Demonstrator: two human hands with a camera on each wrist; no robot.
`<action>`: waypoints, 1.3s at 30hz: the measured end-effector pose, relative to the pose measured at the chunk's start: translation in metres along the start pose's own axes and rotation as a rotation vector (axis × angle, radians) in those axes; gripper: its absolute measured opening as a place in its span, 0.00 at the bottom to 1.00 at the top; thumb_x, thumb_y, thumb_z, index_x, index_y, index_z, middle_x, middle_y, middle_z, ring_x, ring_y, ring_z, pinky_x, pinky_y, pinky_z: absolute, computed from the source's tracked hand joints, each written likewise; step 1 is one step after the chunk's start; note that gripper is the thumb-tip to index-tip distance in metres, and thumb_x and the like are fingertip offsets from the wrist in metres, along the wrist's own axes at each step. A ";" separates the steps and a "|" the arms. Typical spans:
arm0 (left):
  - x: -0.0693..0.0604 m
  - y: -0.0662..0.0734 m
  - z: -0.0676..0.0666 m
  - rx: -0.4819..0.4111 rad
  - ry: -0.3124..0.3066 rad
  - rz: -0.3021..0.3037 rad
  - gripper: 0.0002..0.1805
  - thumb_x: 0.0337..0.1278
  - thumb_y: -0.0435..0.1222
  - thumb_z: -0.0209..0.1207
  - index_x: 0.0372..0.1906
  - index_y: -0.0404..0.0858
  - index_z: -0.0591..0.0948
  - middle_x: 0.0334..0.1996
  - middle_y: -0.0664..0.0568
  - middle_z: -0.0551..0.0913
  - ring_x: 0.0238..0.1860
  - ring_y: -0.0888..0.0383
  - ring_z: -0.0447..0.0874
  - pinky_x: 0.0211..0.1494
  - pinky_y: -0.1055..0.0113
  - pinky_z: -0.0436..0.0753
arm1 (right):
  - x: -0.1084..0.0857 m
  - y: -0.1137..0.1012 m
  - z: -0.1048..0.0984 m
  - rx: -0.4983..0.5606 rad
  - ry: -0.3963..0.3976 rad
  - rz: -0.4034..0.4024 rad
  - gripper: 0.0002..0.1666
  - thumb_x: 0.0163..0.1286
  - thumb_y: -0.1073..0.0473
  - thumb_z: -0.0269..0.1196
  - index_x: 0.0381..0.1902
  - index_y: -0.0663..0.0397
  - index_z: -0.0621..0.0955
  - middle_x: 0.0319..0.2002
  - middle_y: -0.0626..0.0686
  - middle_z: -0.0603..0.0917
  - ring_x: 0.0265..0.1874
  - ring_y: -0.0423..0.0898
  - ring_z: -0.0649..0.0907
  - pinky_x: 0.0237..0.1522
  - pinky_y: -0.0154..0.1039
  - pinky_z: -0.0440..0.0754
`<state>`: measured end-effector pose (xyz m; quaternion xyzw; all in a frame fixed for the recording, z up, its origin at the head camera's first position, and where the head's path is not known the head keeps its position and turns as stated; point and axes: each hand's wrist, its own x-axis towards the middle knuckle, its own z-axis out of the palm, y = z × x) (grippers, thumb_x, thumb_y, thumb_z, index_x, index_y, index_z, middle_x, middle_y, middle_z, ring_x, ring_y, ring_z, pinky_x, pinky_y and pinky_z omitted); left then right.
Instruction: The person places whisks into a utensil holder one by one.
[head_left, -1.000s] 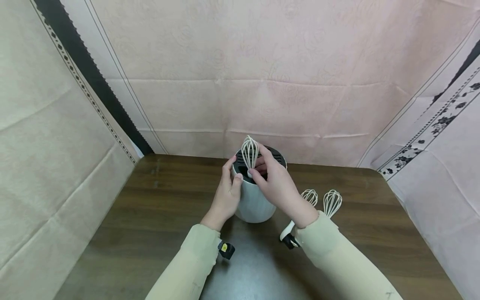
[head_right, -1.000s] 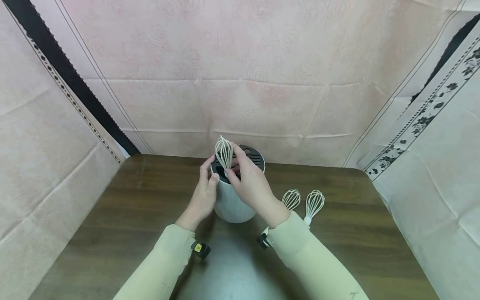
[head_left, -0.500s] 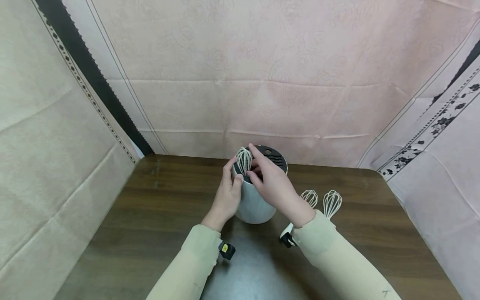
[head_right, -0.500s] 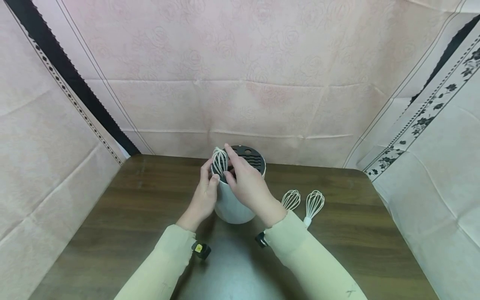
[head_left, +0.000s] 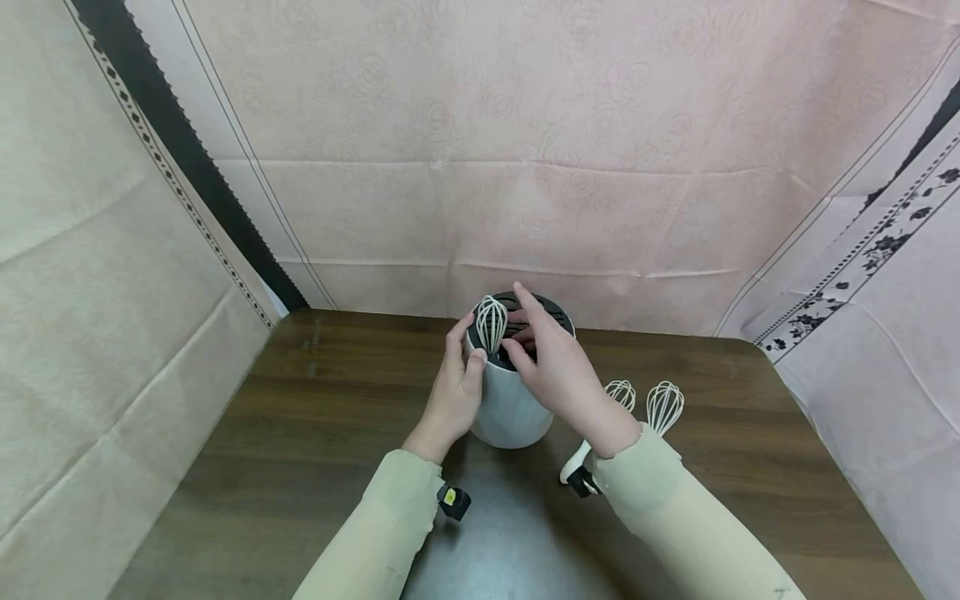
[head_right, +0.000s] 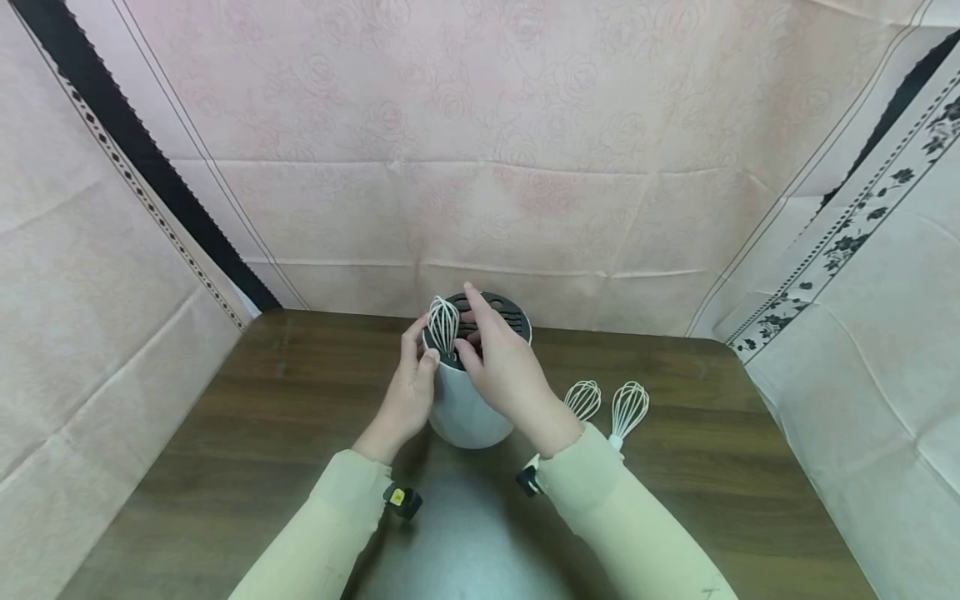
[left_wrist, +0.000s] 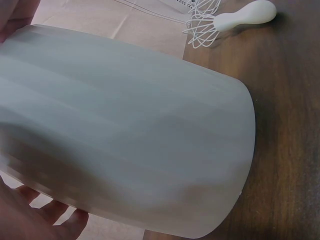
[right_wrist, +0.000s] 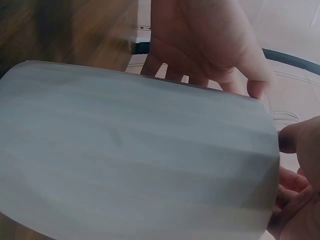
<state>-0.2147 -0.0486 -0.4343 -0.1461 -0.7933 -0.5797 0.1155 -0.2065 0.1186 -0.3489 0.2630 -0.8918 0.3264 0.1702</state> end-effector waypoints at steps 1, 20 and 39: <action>0.000 0.000 0.000 0.002 0.001 0.000 0.30 0.74 0.53 0.38 0.75 0.57 0.47 0.73 0.52 0.53 0.69 0.53 0.58 0.68 0.47 0.62 | -0.001 0.000 -0.002 0.006 0.003 0.005 0.46 0.69 0.59 0.61 0.77 0.41 0.51 0.56 0.52 0.79 0.42 0.43 0.83 0.43 0.42 0.81; -0.001 -0.001 -0.001 0.011 -0.005 -0.026 0.31 0.73 0.56 0.37 0.75 0.61 0.45 0.75 0.57 0.50 0.72 0.53 0.54 0.69 0.43 0.58 | -0.032 0.030 -0.047 -0.012 0.131 0.031 0.39 0.67 0.59 0.63 0.73 0.45 0.61 0.56 0.52 0.79 0.45 0.47 0.83 0.48 0.49 0.79; 0.000 -0.003 0.001 0.017 0.003 -0.013 0.29 0.73 0.56 0.36 0.75 0.63 0.46 0.74 0.56 0.52 0.70 0.56 0.56 0.69 0.46 0.59 | -0.102 0.108 -0.070 -0.153 0.157 0.394 0.50 0.63 0.36 0.63 0.75 0.45 0.56 0.57 0.59 0.77 0.49 0.58 0.81 0.46 0.58 0.76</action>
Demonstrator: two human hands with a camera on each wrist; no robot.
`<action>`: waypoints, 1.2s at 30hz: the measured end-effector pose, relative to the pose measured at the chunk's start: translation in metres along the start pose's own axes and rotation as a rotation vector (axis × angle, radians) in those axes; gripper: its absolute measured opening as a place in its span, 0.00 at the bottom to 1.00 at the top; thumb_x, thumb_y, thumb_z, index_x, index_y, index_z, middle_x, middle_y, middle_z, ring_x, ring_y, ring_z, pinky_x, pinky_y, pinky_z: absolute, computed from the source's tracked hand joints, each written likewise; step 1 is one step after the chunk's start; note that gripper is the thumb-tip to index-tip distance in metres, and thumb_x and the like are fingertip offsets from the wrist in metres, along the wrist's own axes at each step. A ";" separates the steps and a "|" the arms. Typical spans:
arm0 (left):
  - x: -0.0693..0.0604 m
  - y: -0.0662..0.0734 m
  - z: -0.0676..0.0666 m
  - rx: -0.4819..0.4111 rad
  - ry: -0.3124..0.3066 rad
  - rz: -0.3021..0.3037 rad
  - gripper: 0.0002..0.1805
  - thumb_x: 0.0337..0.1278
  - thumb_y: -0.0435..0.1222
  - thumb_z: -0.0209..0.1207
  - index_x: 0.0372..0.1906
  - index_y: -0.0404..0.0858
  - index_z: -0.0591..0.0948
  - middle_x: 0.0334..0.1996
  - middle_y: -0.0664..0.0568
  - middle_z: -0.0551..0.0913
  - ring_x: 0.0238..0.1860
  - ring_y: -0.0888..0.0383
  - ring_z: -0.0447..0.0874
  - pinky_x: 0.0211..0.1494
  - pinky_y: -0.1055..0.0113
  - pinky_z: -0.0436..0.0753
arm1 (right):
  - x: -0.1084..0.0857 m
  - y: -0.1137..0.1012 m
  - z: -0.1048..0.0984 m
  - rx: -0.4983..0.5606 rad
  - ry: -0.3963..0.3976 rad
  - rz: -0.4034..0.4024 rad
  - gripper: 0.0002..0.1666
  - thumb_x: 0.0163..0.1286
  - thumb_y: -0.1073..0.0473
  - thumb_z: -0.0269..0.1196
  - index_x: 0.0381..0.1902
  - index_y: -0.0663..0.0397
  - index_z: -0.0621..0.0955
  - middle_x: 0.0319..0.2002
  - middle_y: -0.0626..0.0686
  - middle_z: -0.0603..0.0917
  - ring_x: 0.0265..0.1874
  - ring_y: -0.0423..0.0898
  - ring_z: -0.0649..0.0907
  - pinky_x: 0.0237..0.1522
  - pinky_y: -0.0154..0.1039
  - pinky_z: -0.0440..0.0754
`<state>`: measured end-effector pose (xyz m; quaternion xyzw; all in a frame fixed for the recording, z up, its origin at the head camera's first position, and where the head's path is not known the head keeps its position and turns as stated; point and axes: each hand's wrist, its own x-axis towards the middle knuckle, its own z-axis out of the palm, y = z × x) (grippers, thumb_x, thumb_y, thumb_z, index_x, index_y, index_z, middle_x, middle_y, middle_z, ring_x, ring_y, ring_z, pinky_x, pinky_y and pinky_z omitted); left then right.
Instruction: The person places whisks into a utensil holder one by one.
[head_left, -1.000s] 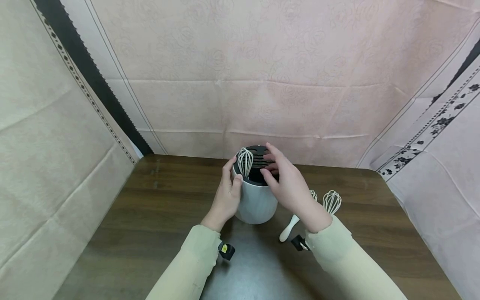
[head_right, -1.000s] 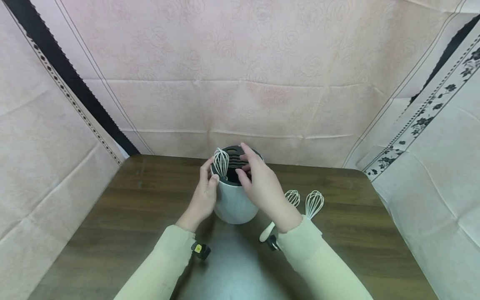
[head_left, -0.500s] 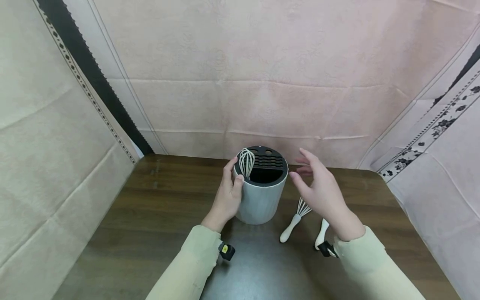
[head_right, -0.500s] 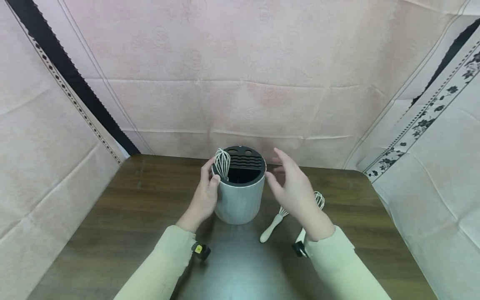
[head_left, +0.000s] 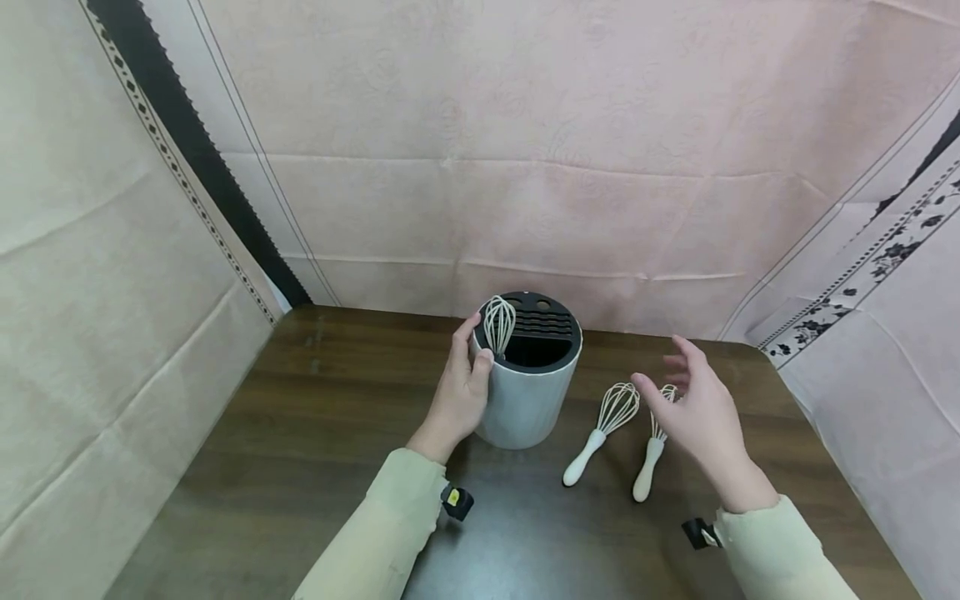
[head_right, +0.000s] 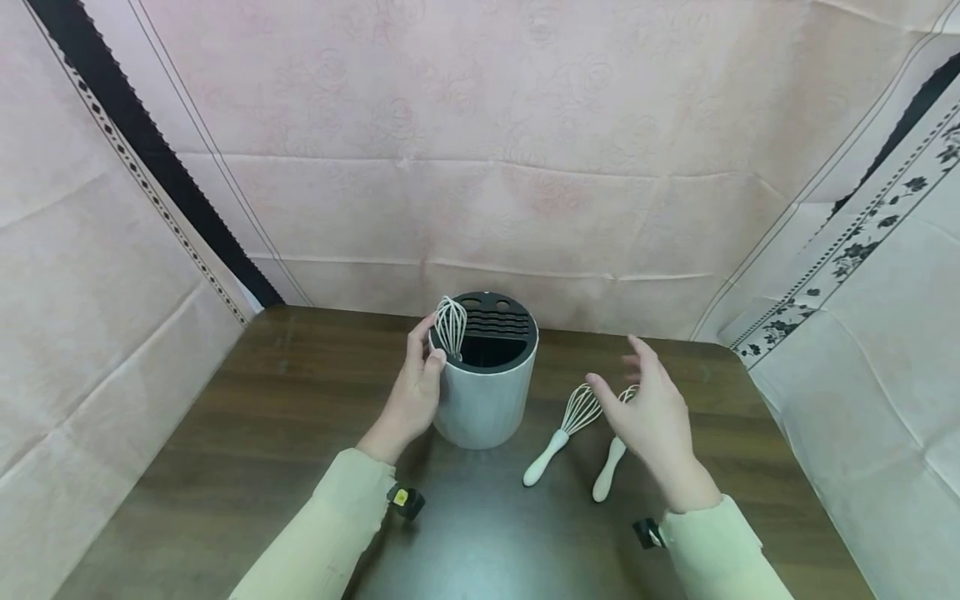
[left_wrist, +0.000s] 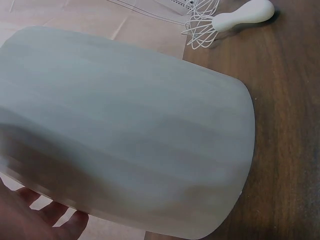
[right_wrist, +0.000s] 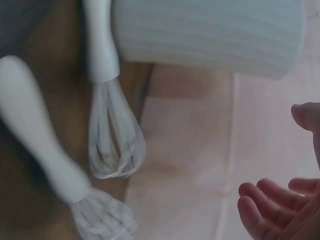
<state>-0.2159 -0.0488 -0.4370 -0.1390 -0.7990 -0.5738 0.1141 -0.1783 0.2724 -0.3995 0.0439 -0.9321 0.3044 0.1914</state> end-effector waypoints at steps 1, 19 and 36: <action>0.000 0.001 0.000 0.001 -0.001 0.001 0.29 0.73 0.56 0.36 0.75 0.63 0.46 0.74 0.56 0.52 0.70 0.56 0.56 0.69 0.46 0.59 | -0.002 0.005 0.000 -0.009 0.002 0.032 0.51 0.63 0.35 0.62 0.75 0.46 0.55 0.57 0.60 0.77 0.49 0.58 0.81 0.46 0.58 0.75; 0.000 0.003 0.000 0.013 -0.003 -0.006 0.29 0.73 0.56 0.36 0.74 0.64 0.45 0.74 0.58 0.51 0.70 0.57 0.56 0.69 0.47 0.59 | -0.030 0.067 0.011 -0.079 -0.137 0.362 0.61 0.62 0.26 0.55 0.74 0.65 0.50 0.54 0.69 0.78 0.51 0.67 0.77 0.46 0.60 0.71; -0.001 0.001 0.001 0.010 0.002 -0.012 0.30 0.73 0.57 0.36 0.75 0.63 0.45 0.74 0.58 0.50 0.71 0.54 0.56 0.68 0.43 0.59 | -0.032 0.087 0.020 0.018 -0.374 0.425 0.68 0.61 0.26 0.56 0.69 0.81 0.46 0.46 0.69 0.82 0.42 0.56 0.84 0.45 0.54 0.77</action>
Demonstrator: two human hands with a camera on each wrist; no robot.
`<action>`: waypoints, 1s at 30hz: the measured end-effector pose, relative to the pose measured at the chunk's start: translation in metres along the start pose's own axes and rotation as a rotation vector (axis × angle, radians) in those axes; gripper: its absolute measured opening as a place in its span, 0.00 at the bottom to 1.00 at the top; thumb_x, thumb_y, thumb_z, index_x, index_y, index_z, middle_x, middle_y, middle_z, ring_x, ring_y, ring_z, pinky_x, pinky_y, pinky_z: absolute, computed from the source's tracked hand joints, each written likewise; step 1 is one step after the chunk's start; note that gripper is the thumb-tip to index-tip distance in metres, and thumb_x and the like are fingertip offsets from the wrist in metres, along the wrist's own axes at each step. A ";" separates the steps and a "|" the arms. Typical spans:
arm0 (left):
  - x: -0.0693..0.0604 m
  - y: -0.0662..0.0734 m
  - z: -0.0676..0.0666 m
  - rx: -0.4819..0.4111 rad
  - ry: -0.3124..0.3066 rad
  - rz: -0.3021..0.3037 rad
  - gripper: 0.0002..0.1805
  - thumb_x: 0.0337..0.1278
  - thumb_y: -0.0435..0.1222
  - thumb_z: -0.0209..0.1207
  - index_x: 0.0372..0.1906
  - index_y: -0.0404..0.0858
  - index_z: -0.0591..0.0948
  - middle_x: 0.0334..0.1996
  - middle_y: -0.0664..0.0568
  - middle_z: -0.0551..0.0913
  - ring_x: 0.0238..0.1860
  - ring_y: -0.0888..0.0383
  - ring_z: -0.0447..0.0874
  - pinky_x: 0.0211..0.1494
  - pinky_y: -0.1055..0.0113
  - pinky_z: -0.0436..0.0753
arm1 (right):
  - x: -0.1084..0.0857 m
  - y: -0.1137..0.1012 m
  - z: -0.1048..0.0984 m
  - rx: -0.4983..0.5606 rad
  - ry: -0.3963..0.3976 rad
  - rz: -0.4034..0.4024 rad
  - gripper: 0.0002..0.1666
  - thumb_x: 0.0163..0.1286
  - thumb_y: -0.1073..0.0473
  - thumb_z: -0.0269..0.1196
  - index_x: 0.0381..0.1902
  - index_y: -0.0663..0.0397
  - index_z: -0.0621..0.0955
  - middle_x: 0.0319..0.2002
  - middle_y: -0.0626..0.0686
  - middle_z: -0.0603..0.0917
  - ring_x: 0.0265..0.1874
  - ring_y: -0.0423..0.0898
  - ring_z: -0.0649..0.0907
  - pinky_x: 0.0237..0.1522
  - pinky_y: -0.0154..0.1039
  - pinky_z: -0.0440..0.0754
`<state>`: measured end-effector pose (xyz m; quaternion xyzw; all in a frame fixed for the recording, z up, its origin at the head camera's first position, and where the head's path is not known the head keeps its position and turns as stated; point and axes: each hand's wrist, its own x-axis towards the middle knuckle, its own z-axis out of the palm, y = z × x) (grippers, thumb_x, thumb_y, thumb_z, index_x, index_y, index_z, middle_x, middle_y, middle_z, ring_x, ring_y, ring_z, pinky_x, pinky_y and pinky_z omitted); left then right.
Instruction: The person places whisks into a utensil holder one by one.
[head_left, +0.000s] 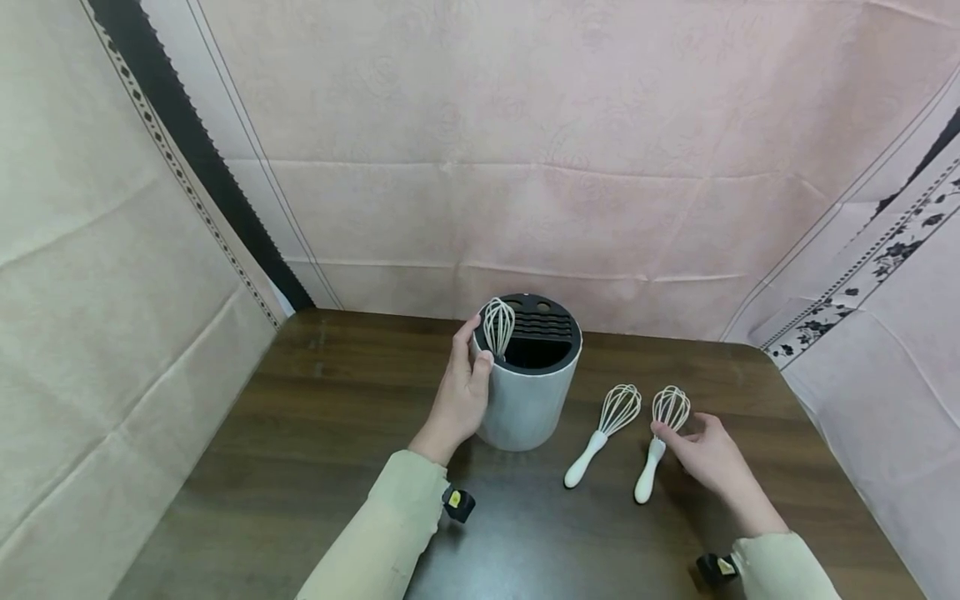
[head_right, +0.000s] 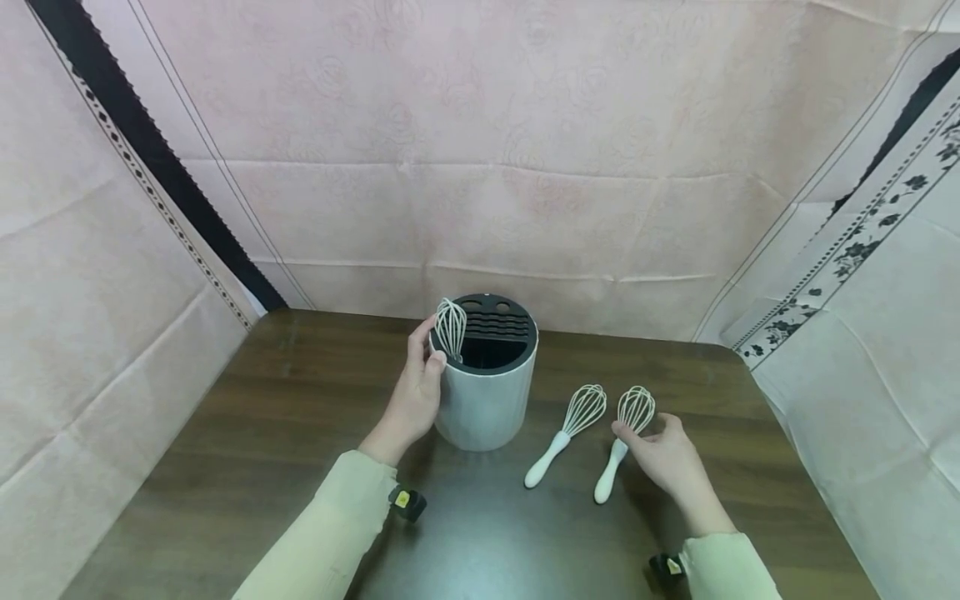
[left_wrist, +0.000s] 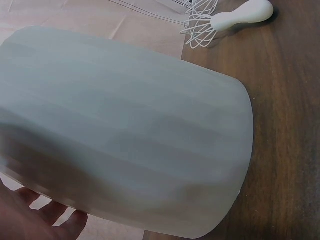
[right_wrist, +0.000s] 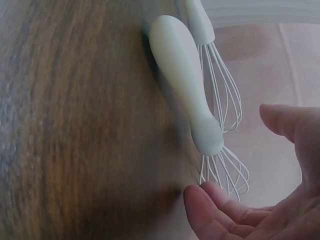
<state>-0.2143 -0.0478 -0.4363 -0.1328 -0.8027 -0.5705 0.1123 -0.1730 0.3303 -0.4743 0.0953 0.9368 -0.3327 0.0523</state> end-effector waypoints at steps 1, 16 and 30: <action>0.000 0.000 0.000 0.002 0.002 -0.001 0.30 0.73 0.57 0.36 0.74 0.64 0.45 0.74 0.58 0.51 0.71 0.54 0.56 0.68 0.43 0.59 | 0.000 -0.001 0.000 0.008 -0.008 0.005 0.68 0.61 0.26 0.56 0.69 0.81 0.45 0.45 0.68 0.83 0.39 0.54 0.84 0.44 0.53 0.78; -0.001 0.002 -0.001 -0.001 -0.005 -0.015 0.29 0.73 0.56 0.36 0.74 0.66 0.45 0.74 0.58 0.51 0.69 0.54 0.58 0.67 0.43 0.60 | 0.005 -0.004 0.003 0.035 -0.047 0.046 0.64 0.65 0.35 0.60 0.68 0.82 0.41 0.36 0.62 0.83 0.29 0.47 0.83 0.33 0.43 0.78; -0.001 0.003 -0.002 -0.010 -0.012 -0.006 0.30 0.73 0.57 0.36 0.74 0.64 0.45 0.74 0.58 0.50 0.70 0.54 0.57 0.68 0.44 0.60 | 0.011 -0.001 0.011 0.123 -0.039 0.046 0.51 0.68 0.51 0.60 0.66 0.82 0.45 0.32 0.62 0.79 0.24 0.49 0.83 0.28 0.43 0.82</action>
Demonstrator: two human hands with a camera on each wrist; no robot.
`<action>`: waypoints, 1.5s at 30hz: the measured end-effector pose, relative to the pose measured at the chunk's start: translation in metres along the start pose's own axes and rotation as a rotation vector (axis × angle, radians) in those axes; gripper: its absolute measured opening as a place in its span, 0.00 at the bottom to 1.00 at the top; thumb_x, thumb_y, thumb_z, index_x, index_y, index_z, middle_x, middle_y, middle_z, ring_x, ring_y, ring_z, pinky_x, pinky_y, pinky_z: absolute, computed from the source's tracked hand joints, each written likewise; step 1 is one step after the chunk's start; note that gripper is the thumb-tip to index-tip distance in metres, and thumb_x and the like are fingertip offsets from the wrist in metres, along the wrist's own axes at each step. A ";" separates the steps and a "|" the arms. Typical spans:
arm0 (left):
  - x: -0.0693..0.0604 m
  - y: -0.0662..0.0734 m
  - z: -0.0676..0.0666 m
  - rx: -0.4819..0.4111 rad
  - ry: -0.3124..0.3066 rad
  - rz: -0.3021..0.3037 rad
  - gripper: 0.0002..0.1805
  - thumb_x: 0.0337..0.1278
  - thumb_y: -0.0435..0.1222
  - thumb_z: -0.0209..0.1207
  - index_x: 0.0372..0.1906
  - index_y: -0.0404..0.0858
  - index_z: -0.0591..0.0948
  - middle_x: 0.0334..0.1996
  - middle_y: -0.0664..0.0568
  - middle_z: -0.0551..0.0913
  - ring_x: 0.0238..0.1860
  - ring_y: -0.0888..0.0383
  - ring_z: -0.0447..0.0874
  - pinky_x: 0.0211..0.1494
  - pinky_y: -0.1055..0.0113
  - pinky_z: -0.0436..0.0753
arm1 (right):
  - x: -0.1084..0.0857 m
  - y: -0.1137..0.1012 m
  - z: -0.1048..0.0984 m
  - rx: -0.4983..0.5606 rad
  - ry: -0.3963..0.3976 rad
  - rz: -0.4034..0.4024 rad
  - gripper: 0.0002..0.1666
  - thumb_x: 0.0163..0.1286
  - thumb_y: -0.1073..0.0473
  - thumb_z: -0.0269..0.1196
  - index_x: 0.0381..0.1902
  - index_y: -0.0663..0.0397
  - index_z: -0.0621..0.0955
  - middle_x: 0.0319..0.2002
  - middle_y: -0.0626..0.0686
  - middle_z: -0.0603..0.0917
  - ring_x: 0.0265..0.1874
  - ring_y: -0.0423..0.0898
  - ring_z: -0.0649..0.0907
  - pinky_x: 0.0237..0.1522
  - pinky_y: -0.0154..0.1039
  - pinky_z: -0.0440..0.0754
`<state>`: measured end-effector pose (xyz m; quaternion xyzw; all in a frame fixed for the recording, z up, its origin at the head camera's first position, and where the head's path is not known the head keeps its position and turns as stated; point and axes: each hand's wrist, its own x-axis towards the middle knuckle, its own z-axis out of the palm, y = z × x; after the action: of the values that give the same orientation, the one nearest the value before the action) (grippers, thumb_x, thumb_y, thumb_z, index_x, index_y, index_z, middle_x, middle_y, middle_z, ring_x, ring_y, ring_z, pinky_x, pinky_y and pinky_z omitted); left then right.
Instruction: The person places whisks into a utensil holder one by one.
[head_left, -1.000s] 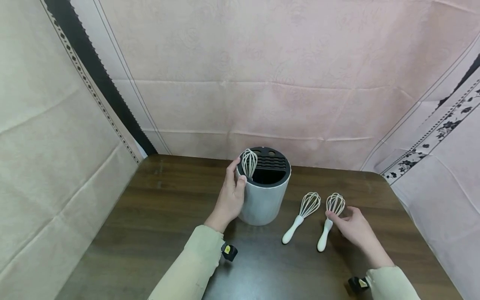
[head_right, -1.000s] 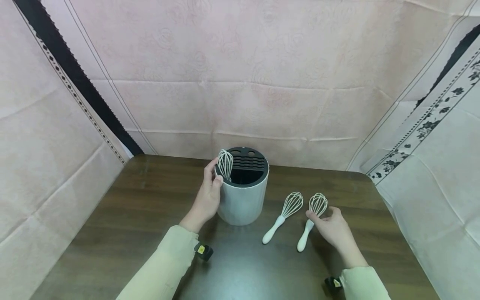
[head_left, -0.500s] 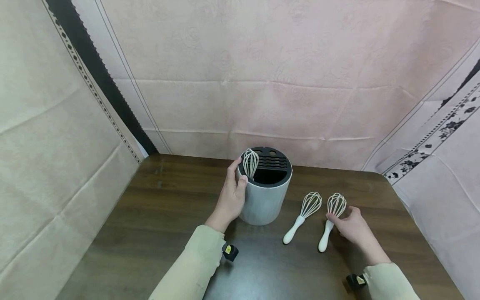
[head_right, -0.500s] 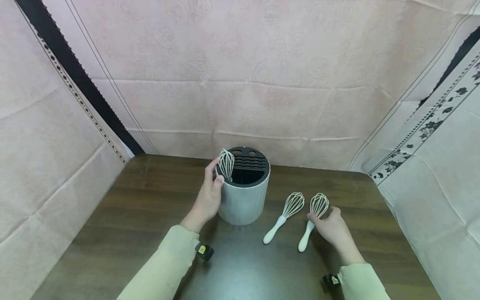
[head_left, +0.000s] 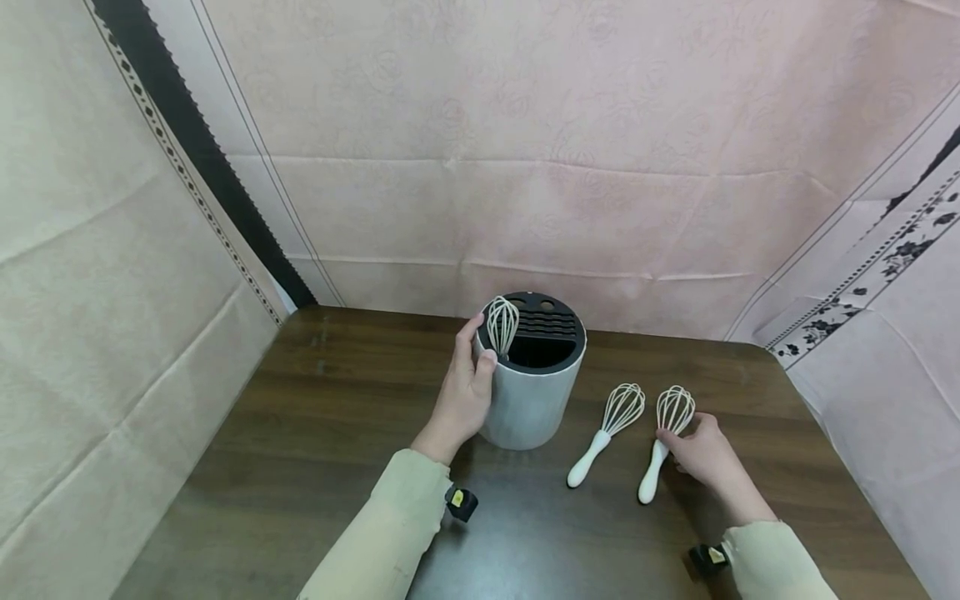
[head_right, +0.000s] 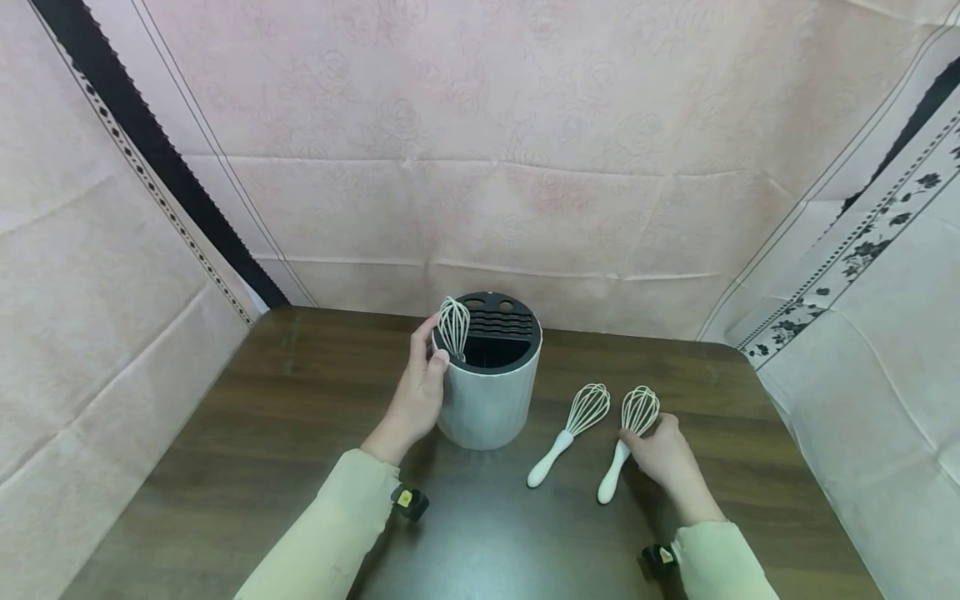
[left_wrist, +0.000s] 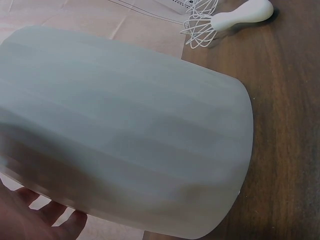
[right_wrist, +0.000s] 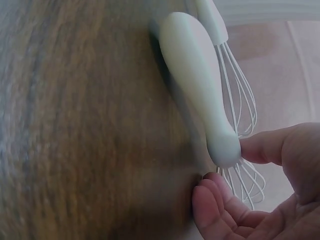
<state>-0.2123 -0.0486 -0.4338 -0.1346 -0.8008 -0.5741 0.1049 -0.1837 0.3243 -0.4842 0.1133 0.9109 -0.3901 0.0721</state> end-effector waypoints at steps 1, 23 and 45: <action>0.000 0.000 0.000 0.002 -0.001 -0.001 0.30 0.73 0.57 0.36 0.74 0.65 0.44 0.74 0.58 0.50 0.70 0.55 0.57 0.68 0.44 0.60 | 0.000 0.000 0.000 0.006 0.004 -0.001 0.51 0.68 0.52 0.60 0.66 0.82 0.45 0.31 0.62 0.79 0.23 0.49 0.83 0.28 0.43 0.82; 0.001 -0.004 0.001 0.016 0.008 0.014 0.31 0.73 0.57 0.36 0.75 0.61 0.45 0.75 0.59 0.49 0.72 0.53 0.54 0.68 0.42 0.58 | -0.007 -0.020 -0.011 0.247 0.115 -0.204 0.48 0.71 0.59 0.58 0.72 0.70 0.40 0.31 0.63 0.84 0.21 0.51 0.84 0.27 0.45 0.84; 0.001 -0.003 0.001 0.023 0.013 0.011 0.30 0.72 0.58 0.36 0.74 0.63 0.45 0.75 0.59 0.49 0.72 0.53 0.54 0.68 0.42 0.58 | -0.038 -0.094 -0.039 0.472 0.267 -0.487 0.41 0.69 0.63 0.61 0.71 0.54 0.50 0.31 0.54 0.83 0.23 0.47 0.86 0.28 0.43 0.84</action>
<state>-0.2137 -0.0484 -0.4363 -0.1342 -0.8059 -0.5650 0.1149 -0.1733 0.2834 -0.3839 -0.0435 0.7974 -0.5772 -0.1706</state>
